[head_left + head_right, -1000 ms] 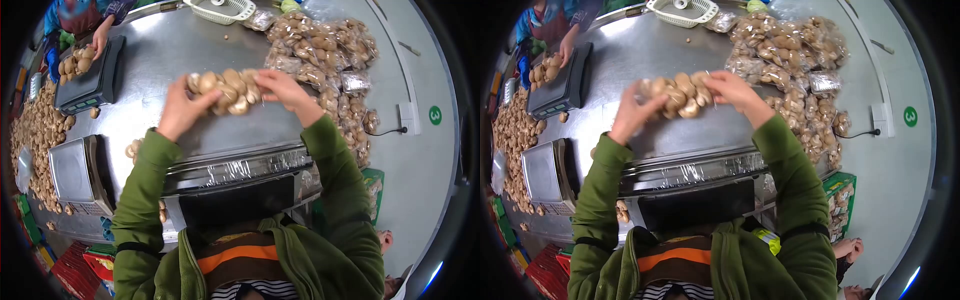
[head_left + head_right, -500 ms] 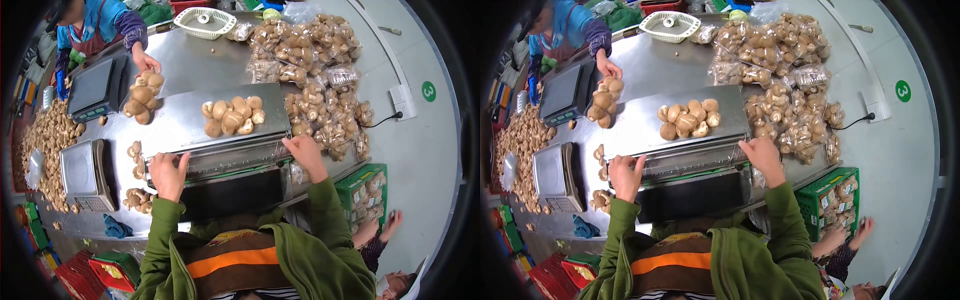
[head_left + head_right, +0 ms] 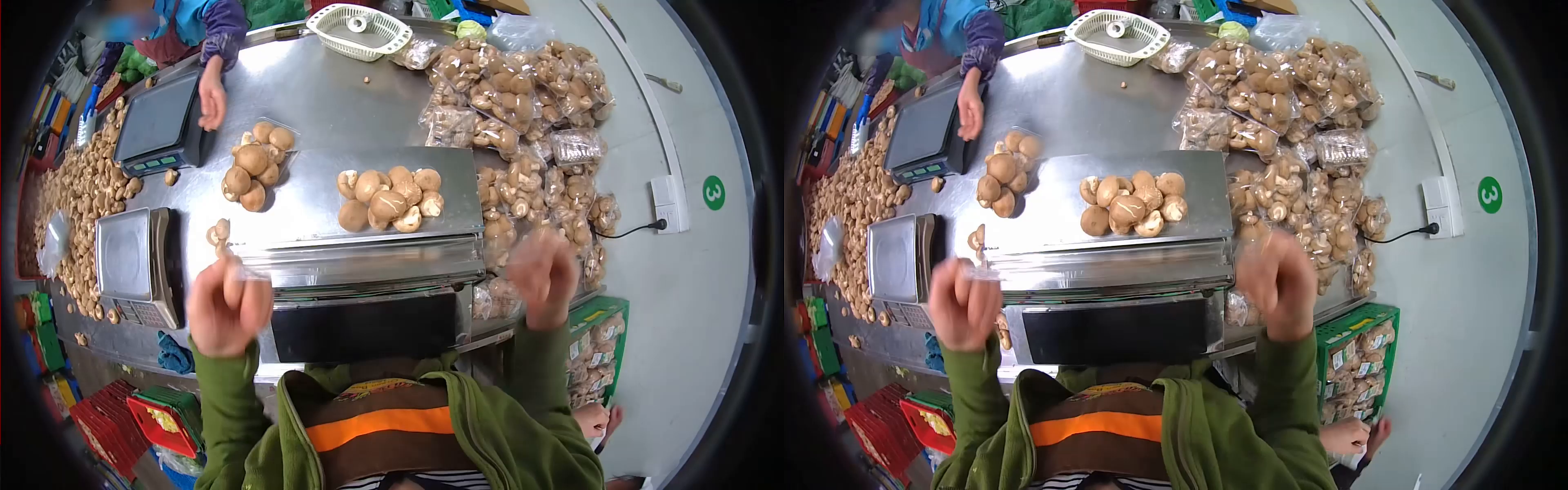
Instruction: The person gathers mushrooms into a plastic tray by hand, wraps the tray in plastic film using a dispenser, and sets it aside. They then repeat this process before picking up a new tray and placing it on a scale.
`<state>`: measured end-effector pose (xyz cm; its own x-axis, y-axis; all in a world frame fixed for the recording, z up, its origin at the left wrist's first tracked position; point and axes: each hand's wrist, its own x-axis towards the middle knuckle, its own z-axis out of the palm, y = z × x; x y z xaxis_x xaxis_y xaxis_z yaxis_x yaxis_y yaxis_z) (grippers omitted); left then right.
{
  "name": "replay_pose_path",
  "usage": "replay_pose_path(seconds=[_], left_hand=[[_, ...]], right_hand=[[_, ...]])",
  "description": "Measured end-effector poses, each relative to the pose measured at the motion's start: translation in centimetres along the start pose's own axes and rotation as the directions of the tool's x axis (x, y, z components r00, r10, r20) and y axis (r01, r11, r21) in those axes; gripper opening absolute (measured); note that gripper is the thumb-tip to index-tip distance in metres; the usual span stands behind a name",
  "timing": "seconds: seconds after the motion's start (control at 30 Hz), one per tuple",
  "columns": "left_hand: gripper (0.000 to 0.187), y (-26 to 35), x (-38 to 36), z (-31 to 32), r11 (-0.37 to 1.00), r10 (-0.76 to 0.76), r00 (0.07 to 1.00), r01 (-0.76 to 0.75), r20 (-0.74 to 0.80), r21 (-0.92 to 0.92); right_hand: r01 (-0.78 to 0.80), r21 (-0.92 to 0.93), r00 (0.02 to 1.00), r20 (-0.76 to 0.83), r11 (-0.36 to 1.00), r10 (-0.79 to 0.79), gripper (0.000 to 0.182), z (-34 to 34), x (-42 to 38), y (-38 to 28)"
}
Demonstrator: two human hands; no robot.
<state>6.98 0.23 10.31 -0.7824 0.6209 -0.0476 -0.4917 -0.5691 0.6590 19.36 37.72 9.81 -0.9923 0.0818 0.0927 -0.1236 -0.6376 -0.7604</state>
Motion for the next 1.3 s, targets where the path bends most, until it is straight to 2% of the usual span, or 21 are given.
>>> replay_pose_path(seconds=[0.03, 0.1, 0.17, 0.2, 0.23, 0.3, 0.4, 0.43, 0.5, 0.57, 0.6, 0.67, 0.7, 0.77, 0.8, 0.83, 0.93, 1.03, 1.17, 1.23, 1.3], left_hand=[[0.044, -0.2, 2.5, 1.2, 0.991, 0.132, 0.974, -0.135, -0.185, -0.006], [0.043, -2.6, 9.8, -0.4, 0.743, 0.413, 0.91, -0.366, 0.046, 0.56], [0.038, -5.7, 15.8, -3.7, 0.522, 0.406, 0.913, -0.261, 0.033, 0.812], [0.038, -7.4, 17.4, -5.6, 0.383, 0.342, 0.94, -0.121, -0.018, 0.916], [0.037, -7.5, 17.9, -5.9, 0.257, 0.115, 0.971, 0.175, -0.21, 0.95], [0.044, -10.3, 17.7, -9.9, -0.06, 0.2, 0.947, -0.243, 0.25, 0.968], [0.065, -9.0, 14.9, -7.3, -0.211, 0.093, 0.927, -0.339, 0.364, 0.917], [0.065, -8.6, 14.6, -6.7, -0.21, 0.092, 0.926, -0.341, 0.366, 0.916], [0.086, -7.4, 14.4, -5.5, 0.004, -0.059, 0.993, -0.1, 0.1, 0.995], [0.084, -6.4, 13.8, -4.7, 0.015, -0.137, 0.99, 0.027, -0.025, 1.0], [0.085, -6.4, 13.3, -5.3, 0.164, -0.119, 0.993, 0.047, -0.028, 0.985], [0.066, -6.9, 11.9, -7.4, 0.428, -0.14, 0.985, 0.153, -0.102, 0.891], [0.066, -7.1, 11.6, -8.3, 0.427, -0.135, 0.986, 0.144, -0.095, 0.893], [0.037, -7.7, 10.8, -9.3, 0.583, -0.332, 0.921, 0.37, -0.204, 0.723], [0.033, -9.0, 10.5, -9.2, 0.61, -0.208, 0.931, 0.364, -0.3, 0.704], [0.033, -9.7, 10.3, -9.0, 0.605, -0.211, 0.931, 0.363, -0.296, 0.708], [0.033, -10.6, 8.8, -6.4, 0.641, 0.065, 0.945, 0.206, -0.32, 0.74], [0.031, -9.7, 4.3, -2.3, 0.612, 0.016, 0.918, 0.305, -0.397, 0.73], [0.035, -9.5, -2.1, -2.4, 0.571, -0.135, 0.887, 0.434, -0.442, 0.697], [0.035, -10.9, -4.8, -3.9, 0.478, -0.058, 0.928, 0.35, -0.369, 0.806], [0.033, -12.2, -5.8, -3.6, 0.426, 0.052, 0.93, 0.309, -0.363, 0.851]], right_hand=[[0.065, 0.184, 0.997, 0.029, 0.981, -0.072, 0.038, 0.2, 4.2, 0.0], [0.146, -0.205, 0.896, -0.388, 0.968, -0.217, 0.032, -0.6, 11.9, 2.1], [-0.062, -0.423, 0.926, -0.363, 0.904, -0.106, 0.026, -6.9, 16.7, 6.3], [-0.25, -0.486, 0.92, -0.389, 0.837, 0.049, 0.025, -9.3, 17.0, 8.3], [-0.426, -0.536, 0.881, -0.428, 0.729, 0.2, 0.025, -10.7, 17.2, 9.5], [-0.46, -0.556, 0.872, -0.43, 0.692, 0.234, 0.026, -11.2, 16.2, 10.1], [-0.497, -0.575, 0.861, -0.423, 0.65, 0.284, 0.03, -11.7, 15.1, 11.1], [-0.484, -0.601, 0.871, -0.395, 0.635, 0.291, 0.033, -11.6, 15.3, 10.8], [-0.536, -0.642, 0.842, -0.367, 0.548, 0.395, 0.034, -9.9, 15.4, 7.9], [-0.676, -0.68, 0.679, -0.427, 0.283, 0.598, 0.034, -9.1, 14.8, 6.0], [-0.704, -0.674, 0.611, -0.411, 0.225, 0.677, 0.036, -10.1, 14.1, 5.2], [-0.582, -0.742, 0.732, -0.298, 0.334, 0.612, 0.039, -11.7, 11.7, 5.7], [-0.452, -0.783, 0.824, -0.182, 0.428, 0.537, 0.042, -12.6, 10.4, 6.6], [-0.441, -0.708, 0.875, -0.204, 0.552, 0.438, 0.042, -12.7, 9.3, 8.4], [-0.495, -0.602, 0.869, -0.349, 0.627, 0.35, 0.039, -11.6, 8.8, 9.3], [-0.518, -0.486, 0.827, -0.493, 0.704, 0.269, 0.036, -10.3, 8.3, 9.5], [-0.492, -0.492, 0.829, -0.517, 0.718, 0.214, 0.031, -5.6, 4.8, 7.1], [-0.481, -0.502, 0.81, -0.568, 0.719, 0.146, 0.029, -3.0, -0.9, 6.5], [-0.678, -0.404, 0.713, -0.564, 0.614, 0.416, 0.035, 0.7, -7.9, 6.2], [-0.738, -0.299, 0.619, -0.657, 0.605, 0.43, 0.036, 1.9, -10.7, 7.7], [-0.694, -0.306, 0.587, -0.765, 0.652, 0.266, 0.035, 2.1, -12.3, 11.1]])
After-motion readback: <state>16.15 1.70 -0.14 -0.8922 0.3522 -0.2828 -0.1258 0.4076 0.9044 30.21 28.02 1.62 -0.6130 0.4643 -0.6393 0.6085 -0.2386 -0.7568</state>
